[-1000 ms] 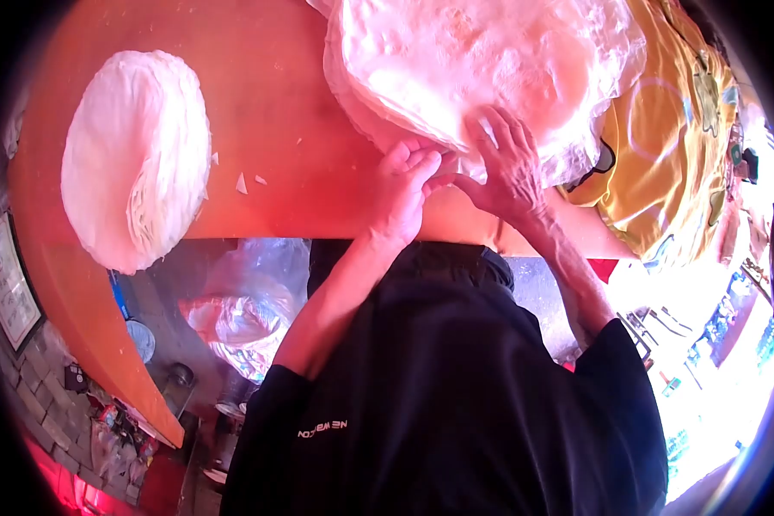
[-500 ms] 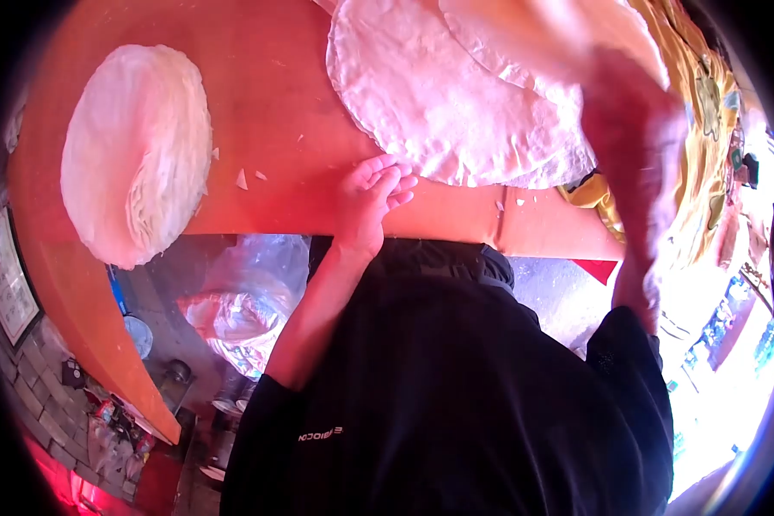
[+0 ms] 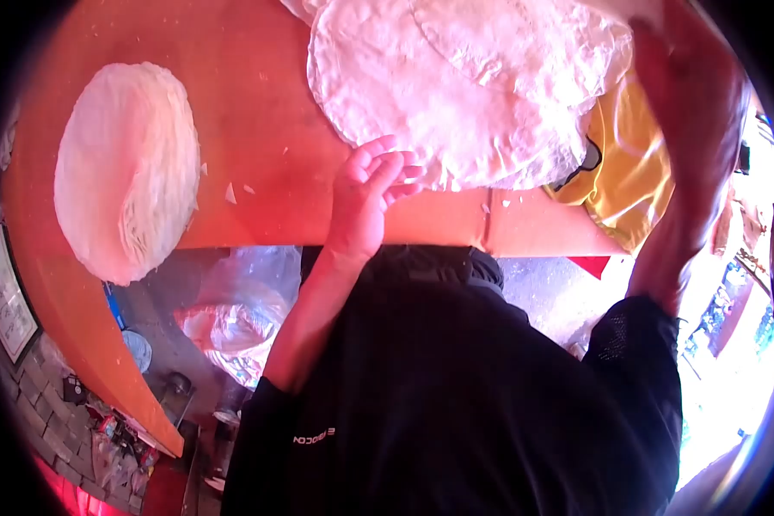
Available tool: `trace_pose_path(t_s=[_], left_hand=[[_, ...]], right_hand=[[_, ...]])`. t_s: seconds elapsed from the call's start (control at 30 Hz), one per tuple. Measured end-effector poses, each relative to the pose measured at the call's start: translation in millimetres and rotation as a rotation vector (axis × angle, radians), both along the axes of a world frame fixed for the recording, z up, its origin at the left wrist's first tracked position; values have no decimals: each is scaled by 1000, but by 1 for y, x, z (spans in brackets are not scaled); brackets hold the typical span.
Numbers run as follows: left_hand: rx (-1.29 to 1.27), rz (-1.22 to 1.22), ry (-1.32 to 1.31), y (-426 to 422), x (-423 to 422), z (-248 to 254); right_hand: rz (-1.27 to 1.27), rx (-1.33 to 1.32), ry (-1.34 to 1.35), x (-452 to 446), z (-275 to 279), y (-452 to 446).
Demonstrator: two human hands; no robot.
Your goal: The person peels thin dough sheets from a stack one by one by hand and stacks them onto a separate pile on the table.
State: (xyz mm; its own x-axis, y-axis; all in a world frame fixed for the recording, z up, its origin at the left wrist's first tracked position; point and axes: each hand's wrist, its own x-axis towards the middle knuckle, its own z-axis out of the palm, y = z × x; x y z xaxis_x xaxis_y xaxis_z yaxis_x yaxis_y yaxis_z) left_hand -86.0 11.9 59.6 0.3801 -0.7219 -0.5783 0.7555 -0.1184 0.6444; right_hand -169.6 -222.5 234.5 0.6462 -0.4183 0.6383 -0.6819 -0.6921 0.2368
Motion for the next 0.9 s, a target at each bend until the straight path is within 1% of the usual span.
trace_pose_path(t_s=[0.03, 0.1, 0.13, 0.17, 0.2, 0.23, 0.27, 0.3, 0.33, 0.37, 0.4, 0.43, 0.5, 0.53, 0.57, 0.6, 0.63, 0.67, 0.7, 0.77, 0.8, 0.83, 0.87, 0.9], left_hand=[[-17, 1, -9, -8, 2, 6], [-217, 43, 36, -11, -4, 20], [-283, 1, 10, -7, -5, 19], [-290, -11, 10, -6, -6, 17], [-290, 68, 57, -4, -9, 16], [-288, 146, 105, -1, -10, 17], [-218, 187, 224, 3, -6, 18], [-68, 222, 293, 6, -3, 14], [103, 213, 236, 11, -2, 6], [269, 203, 175, 13, -2, 1], [256, 321, 189, 12, -6, -2], [253, 305, 195, 15, -7, -5], [126, 271, 250, 23, -1, -14], [109, 278, 123, 28, 1, -17], [81, 306, 31, 29, 4, -10], [52, 287, -45, 33, 11, -4], [23, 267, -121, 39, 20, 1], [35, 256, -140, 43, 28, 6], [48, 249, -162, 47, 37, 9], [74, 203, -215, 64, 56, -16], [112, 204, -212, 72, 62, -31], [149, 202, -206, 75, 64, -41], [126, 228, -182, 75, 64, -42], [125, 223, -178, 76, 63, -41]], right_hand=[[119, 106, 43, 3, -10, 8], [338, 337, 149, -3, -47, 31], [442, 460, 203, -8, -68, 44], [490, 570, 302, -9, -86, 58], [529, 688, 399, -9, -103, 73], [579, 787, 361, -12, -121, 91], [520, 829, 470, -15, -138, 113], [553, 749, 461, -23, -156, 129], [605, 772, 376, -25, -162, 136], [613, 881, 273, -24, -157, 141], [606, 1000, 318, -26, -148, 141], [589, 998, 318, -28, -138, 136], [620, 1276, 121, -36, -123, 121], [526, 1348, -64, -45, -122, 106], [235, 1457, -33, -52, -121, 82], [127, 1577, -276, -61, -130, 44], [-79, 1449, -477, -70, -125, 15], [26, 1446, -936, -86, -143, -21], [-166, 1433, -1079, -110, -167, -64], [-398, 1433, -1105, -137, -190, -118], [-388, 1423, -1114, -136, -189, -131], [-448, 1562, -1181, -136, -187, -142], [-519, 1704, -1242, -140, -185, -146], [-525, 1699, -1244, -145, -184, -148]])
